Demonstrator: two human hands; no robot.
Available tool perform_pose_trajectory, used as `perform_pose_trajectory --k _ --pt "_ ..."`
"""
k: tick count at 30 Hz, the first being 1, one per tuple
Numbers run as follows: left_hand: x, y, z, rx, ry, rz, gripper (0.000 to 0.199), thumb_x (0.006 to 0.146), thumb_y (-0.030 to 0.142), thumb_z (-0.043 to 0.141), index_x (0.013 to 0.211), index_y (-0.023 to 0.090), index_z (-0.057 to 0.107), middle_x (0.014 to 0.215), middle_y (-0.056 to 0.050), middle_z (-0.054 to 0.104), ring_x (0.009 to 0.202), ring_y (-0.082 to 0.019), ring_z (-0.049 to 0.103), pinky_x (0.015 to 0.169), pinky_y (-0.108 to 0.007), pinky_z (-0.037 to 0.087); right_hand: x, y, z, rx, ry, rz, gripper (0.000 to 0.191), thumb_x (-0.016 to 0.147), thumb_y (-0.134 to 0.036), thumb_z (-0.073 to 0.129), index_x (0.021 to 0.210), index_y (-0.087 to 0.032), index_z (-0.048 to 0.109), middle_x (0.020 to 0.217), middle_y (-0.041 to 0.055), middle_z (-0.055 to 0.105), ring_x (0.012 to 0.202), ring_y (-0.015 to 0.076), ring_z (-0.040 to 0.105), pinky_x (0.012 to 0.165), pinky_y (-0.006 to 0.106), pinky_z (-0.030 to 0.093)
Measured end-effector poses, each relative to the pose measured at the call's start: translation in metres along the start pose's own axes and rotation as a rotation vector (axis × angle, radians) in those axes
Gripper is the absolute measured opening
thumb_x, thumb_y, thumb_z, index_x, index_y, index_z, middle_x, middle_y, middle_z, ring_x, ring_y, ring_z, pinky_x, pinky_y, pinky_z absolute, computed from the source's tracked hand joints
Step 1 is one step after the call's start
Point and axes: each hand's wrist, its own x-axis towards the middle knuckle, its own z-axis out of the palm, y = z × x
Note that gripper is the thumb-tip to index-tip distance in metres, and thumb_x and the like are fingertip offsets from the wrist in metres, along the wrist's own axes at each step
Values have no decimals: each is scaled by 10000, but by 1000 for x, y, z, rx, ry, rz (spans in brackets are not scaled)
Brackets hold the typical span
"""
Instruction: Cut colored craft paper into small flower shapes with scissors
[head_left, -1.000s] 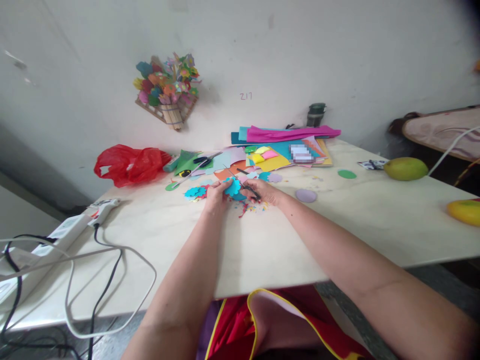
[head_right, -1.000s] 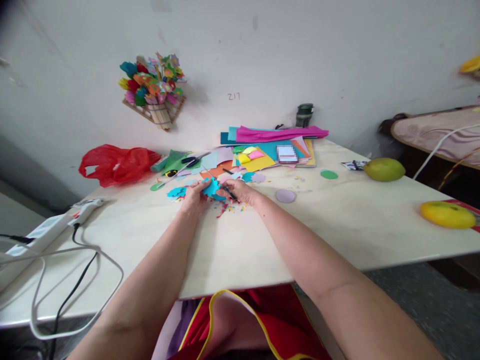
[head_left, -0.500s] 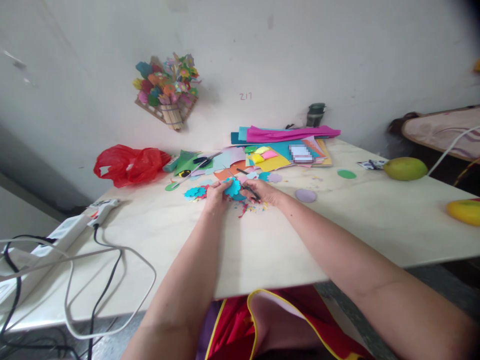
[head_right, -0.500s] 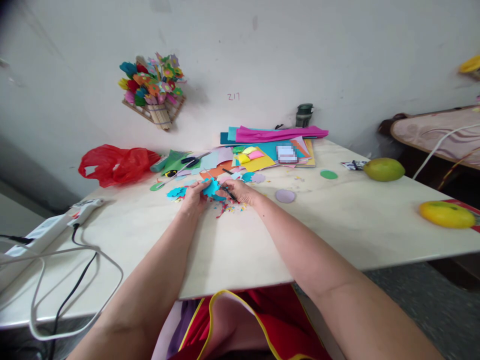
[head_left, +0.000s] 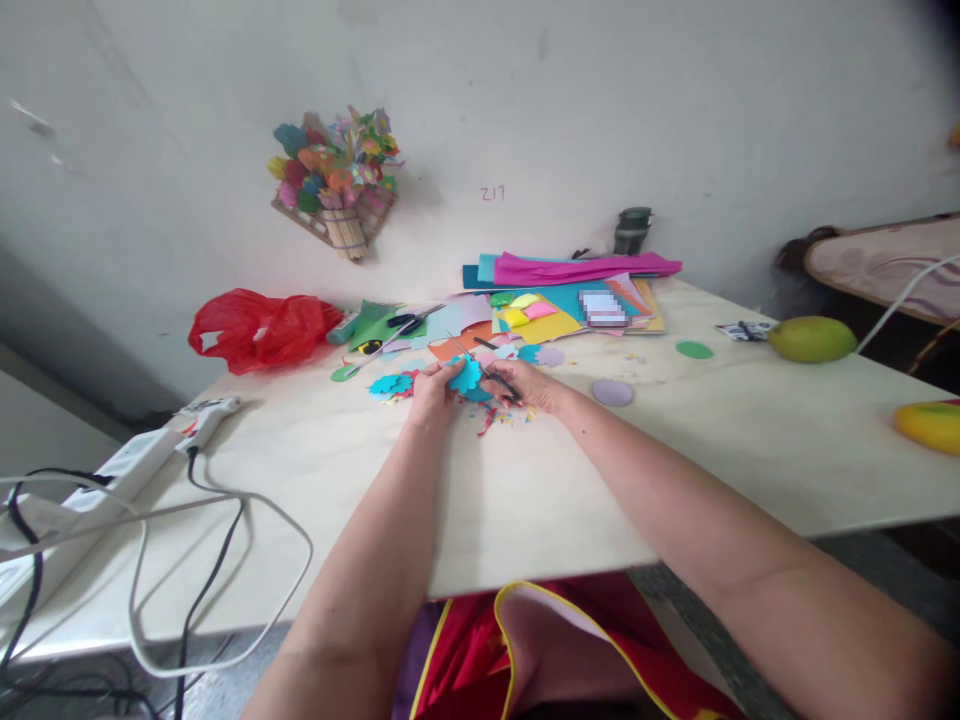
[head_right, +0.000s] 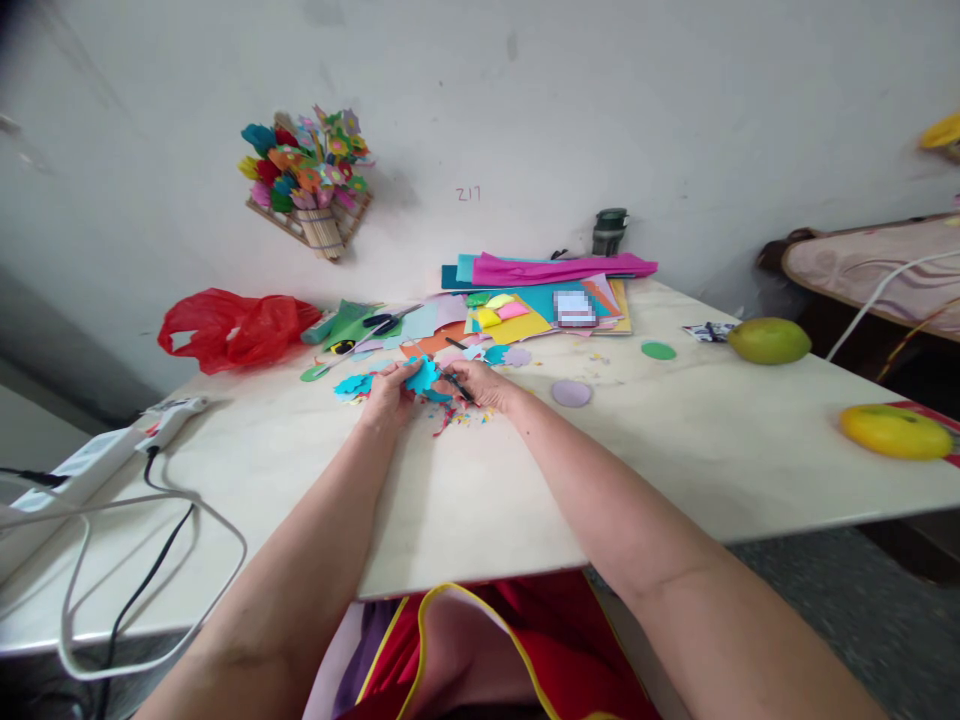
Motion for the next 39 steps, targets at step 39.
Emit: perform_pose_trajectory --k 39 --pt "-1 1 1 -27 18 10 265 519 228 804 574 153 556 571 -29 632 476 -119 565 436 -226 430 2 0 1 32 -17 21 198 686 -278 697 734 -164 542 407 -80 482 307 58 394 293 172 218"
